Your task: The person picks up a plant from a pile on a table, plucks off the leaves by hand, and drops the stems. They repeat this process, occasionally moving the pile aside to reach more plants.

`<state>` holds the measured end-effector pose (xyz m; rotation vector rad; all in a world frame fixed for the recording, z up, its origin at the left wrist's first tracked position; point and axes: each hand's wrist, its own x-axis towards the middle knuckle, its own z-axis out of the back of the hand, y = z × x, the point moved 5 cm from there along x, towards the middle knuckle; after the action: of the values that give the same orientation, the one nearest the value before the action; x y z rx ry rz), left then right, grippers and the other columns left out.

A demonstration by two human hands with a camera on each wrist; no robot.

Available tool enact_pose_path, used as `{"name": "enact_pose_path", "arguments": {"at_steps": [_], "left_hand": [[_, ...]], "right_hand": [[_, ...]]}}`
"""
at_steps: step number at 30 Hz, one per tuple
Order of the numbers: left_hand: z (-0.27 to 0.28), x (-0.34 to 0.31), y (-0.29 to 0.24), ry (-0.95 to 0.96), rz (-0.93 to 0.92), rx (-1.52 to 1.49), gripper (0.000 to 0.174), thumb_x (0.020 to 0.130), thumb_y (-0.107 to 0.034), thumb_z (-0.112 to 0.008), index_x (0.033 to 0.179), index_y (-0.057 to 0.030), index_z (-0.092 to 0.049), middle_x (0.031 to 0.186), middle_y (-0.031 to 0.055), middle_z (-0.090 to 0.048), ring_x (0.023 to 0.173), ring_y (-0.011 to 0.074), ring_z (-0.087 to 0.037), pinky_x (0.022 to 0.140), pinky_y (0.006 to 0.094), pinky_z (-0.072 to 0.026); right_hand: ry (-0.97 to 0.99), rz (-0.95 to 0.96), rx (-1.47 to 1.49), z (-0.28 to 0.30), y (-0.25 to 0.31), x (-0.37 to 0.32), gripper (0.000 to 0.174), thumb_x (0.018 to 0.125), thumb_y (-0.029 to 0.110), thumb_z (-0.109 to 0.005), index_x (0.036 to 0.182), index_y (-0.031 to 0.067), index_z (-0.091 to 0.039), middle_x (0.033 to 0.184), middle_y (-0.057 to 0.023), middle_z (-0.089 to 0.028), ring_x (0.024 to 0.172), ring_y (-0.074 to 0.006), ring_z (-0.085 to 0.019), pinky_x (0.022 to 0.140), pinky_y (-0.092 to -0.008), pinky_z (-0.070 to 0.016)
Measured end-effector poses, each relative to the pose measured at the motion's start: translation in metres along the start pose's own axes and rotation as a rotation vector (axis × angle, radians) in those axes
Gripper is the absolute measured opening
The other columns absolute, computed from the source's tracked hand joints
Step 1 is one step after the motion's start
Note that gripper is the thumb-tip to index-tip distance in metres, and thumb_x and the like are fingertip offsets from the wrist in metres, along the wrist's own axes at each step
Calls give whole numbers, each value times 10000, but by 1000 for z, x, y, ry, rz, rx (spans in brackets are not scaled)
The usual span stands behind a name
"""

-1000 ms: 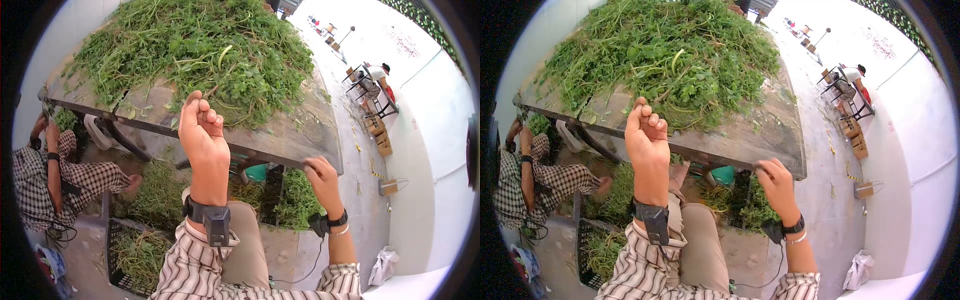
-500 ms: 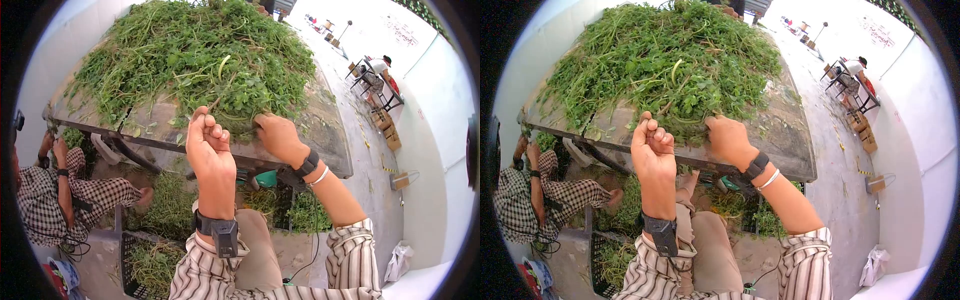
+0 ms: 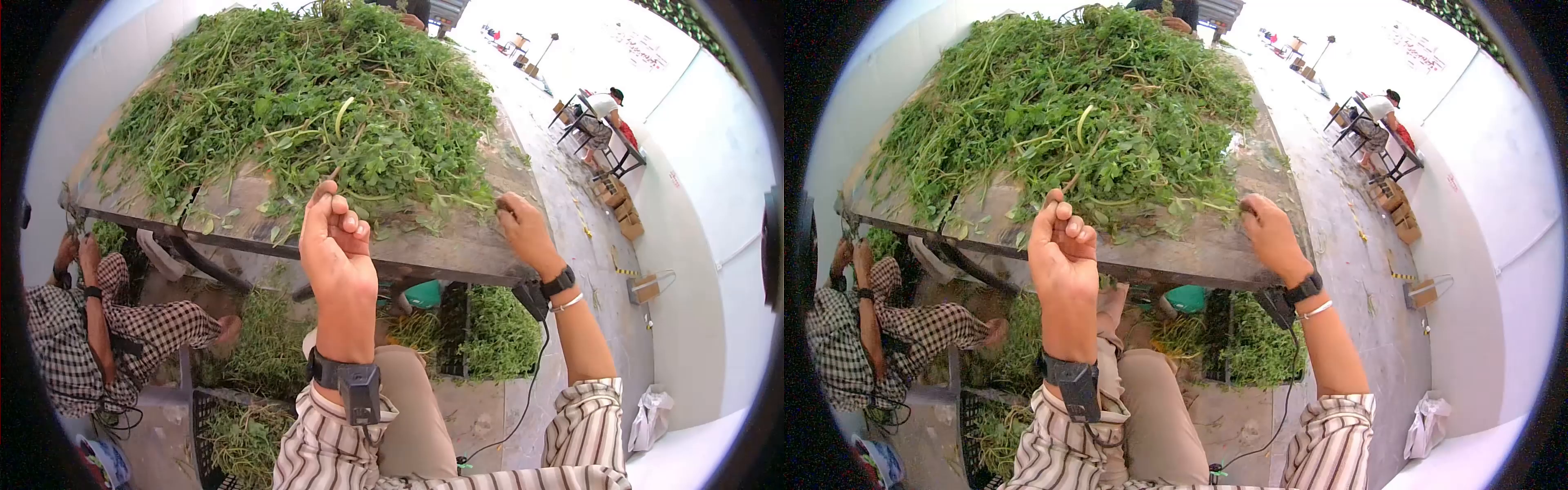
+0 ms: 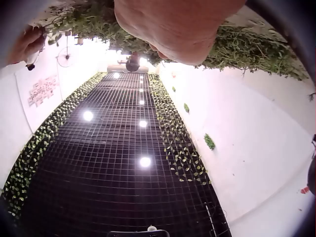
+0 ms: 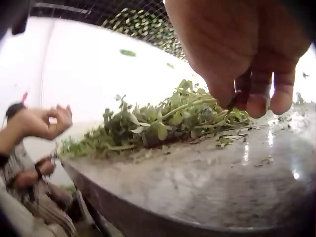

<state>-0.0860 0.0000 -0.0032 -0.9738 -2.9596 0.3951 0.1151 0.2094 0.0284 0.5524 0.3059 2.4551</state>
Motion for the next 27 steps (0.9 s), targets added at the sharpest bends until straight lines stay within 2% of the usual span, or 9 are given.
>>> {"name": "enact_pose_path", "arguments": {"at_steps": [1,2,3,5,9,11,15,23,27], "left_hand": [[0,0,2,10,16,-14,158,893,-99,-505,1038,-46,-535,741,-20,-554,575,75,-475,507,221,-391],[0,0,3,13,16,-18,158,893,-99,-505,1038,-46,-535,741,-20,-554,575,75,-475,507,221,-391],[-1,-1,5,13,24,-6,157,891,-101,-509,1036,-48,-537,741,-23,-553,574,74,-474,509,220,-389],[-1,-1,9,15,33,6,156,890,-102,-512,1034,-50,-539,740,-26,-552,573,73,-473,511,219,-387],[2,-2,19,22,81,30,161,889,-111,-520,1038,-54,-539,741,-31,-546,577,72,-469,518,221,-387],[2,-1,21,34,93,31,163,891,-115,-520,1042,-57,-538,742,-33,-543,581,71,-469,520,223,-388],[2,-3,25,48,122,59,172,895,-124,-516,1055,-62,-532,749,-32,-531,593,69,-469,523,224,-393],[-9,-12,50,111,291,166,155,900,-118,-500,1029,-48,-549,747,-24,-533,594,55,-467,514,197,-398],[-15,-19,68,208,371,386,185,897,-121,-502,1038,-30,-579,760,-16,-573,600,48,-483,515,178,-405]], "right_hand": [[4,-110,134,2,-10,-3,194,841,116,-494,1015,44,-543,796,-132,-577,719,-271,-584,623,-365,-459],[60,-361,393,7,-12,-8,213,871,129,-496,1052,27,-542,703,-71,-565,612,-153,-559,531,-274,-438],[57,-361,390,10,-15,-9,213,871,129,-496,1052,27,-542,703,-71,-565,612,-153,-559,531,-274,-438],[-60,-401,822,15,-28,-12,168,899,127,-487,1007,8,-536,663,-18,-531,559,-85,-515,483,-220,-411],[-152,-418,1067,27,-44,-13,144,910,127,-488,992,12,-516,689,-7,-515,551,-97,-499,484,-227,-419],[-324,-438,1262,40,-52,-18,121,917,127,-492,992,33,-503,730,-5,-499,566,-98,-493,482,-231,-416],[-436,-396,1365,70,-74,-31,91,925,127,-479,967,49,-501,766,-11,-493,643,-107,-488,545,-246,-424],[-411,-323,1484,74,-43,-27,107,942,143,-441,928,65,-513,781,-12,-500,673,-114,-482,565,-249,-417],[-328,-292,1544,52,-13,-23,90,938,146,-453,962,76,-504,799,-7,-514,683,-110,-487,567,-254,-424]]}}
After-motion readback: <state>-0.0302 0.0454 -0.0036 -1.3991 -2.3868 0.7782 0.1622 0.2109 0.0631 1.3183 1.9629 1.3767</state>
